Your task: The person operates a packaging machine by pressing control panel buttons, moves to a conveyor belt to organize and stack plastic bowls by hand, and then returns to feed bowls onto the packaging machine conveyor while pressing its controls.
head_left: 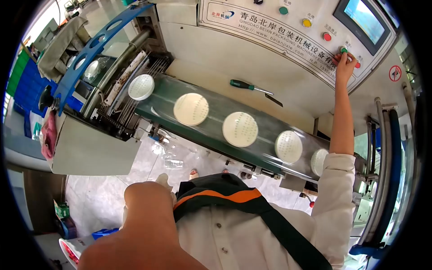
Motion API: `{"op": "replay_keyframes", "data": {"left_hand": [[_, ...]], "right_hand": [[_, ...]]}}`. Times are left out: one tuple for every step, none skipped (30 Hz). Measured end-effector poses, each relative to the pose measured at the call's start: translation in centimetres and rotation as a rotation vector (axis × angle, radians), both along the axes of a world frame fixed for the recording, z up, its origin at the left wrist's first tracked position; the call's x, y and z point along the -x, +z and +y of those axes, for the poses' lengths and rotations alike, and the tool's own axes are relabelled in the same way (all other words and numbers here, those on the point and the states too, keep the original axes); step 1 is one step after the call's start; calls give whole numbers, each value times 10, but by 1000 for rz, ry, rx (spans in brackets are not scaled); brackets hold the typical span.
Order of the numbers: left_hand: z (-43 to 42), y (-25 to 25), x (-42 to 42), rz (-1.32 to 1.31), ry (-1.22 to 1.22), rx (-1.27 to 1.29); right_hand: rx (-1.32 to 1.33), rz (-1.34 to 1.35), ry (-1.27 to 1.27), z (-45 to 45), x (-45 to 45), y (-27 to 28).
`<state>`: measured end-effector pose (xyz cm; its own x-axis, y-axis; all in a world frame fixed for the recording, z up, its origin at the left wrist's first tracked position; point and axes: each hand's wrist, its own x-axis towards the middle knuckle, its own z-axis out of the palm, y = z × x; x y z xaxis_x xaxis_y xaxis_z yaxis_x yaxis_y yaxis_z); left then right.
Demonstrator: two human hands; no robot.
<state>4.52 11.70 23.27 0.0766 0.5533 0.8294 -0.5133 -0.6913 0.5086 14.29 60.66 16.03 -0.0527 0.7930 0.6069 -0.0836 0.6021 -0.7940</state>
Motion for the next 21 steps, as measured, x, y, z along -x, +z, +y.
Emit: {"op": "replay_keyframes", "data": {"left_hand": [[1, -1, 0, -13, -4, -4], [0, 0, 0, -24, -10, -13], [-1, -1, 0, -41, -14, -20], [-1, 0, 0, -57, -26, -28], [-2, 0, 1, -68, -36, -40], [-3, 0, 0, -78, -39, -52], [-3, 0, 3, -98, -39, -71], [-5, 0, 2, -112, -38, -84], [-6, 0, 2, -122, -35, -97], [-7, 0, 1, -130, -35, -110], [-6, -1, 3, -137, -34, -122], [-6, -1, 4, -146, -31, -133], [-7, 0, 6, -149, -29, -148], [-6, 0, 9, -159, -23, -159], [-6, 0, 13, -164, -12, -170], [-6, 1, 17, -170, -6, -179], [-5, -1, 22, -173, 6, -183], [-4, -3, 25, -182, 19, -182], [-4, -9, 28, -194, 45, -142], [-7, -15, 28, -223, 84, -40], [-13, -25, 25, -283, 148, 185]], "right_hand": [[11, 2, -14, 0, 0, -1], [21, 8, -30, -1, 1, 1], [20, 10, -30, -1, 1, 2], [22, 12, -29, -3, 1, 2], [4, -9, -41, -2, 0, 2], [-12, -31, -49, -1, 0, 1], [-7, -34, -39, -1, 1, 0], [-10, -12, -25, 1, 0, 0], [-15, 12, -12, 4, 0, 0], [-14, 14, 1, 7, 1, -1], [-19, 6, -9, 8, 0, -2], [-24, 0, -21, 9, -1, -2], [-24, -20, -45, 10, -1, -2], [-21, -17, -36, 12, -2, -3], [-40, -16, -36, 16, -4, -5], [-60, -11, -34, 19, -4, -7], [-59, 2, -34, 21, -4, -8], [-61, 12, -18, 24, -5, -10], [-53, 14, -12, 27, -6, -11], [-45, 17, -7, 30, -7, -12], [-46, 31, 6, 34, -8, -14]]}}
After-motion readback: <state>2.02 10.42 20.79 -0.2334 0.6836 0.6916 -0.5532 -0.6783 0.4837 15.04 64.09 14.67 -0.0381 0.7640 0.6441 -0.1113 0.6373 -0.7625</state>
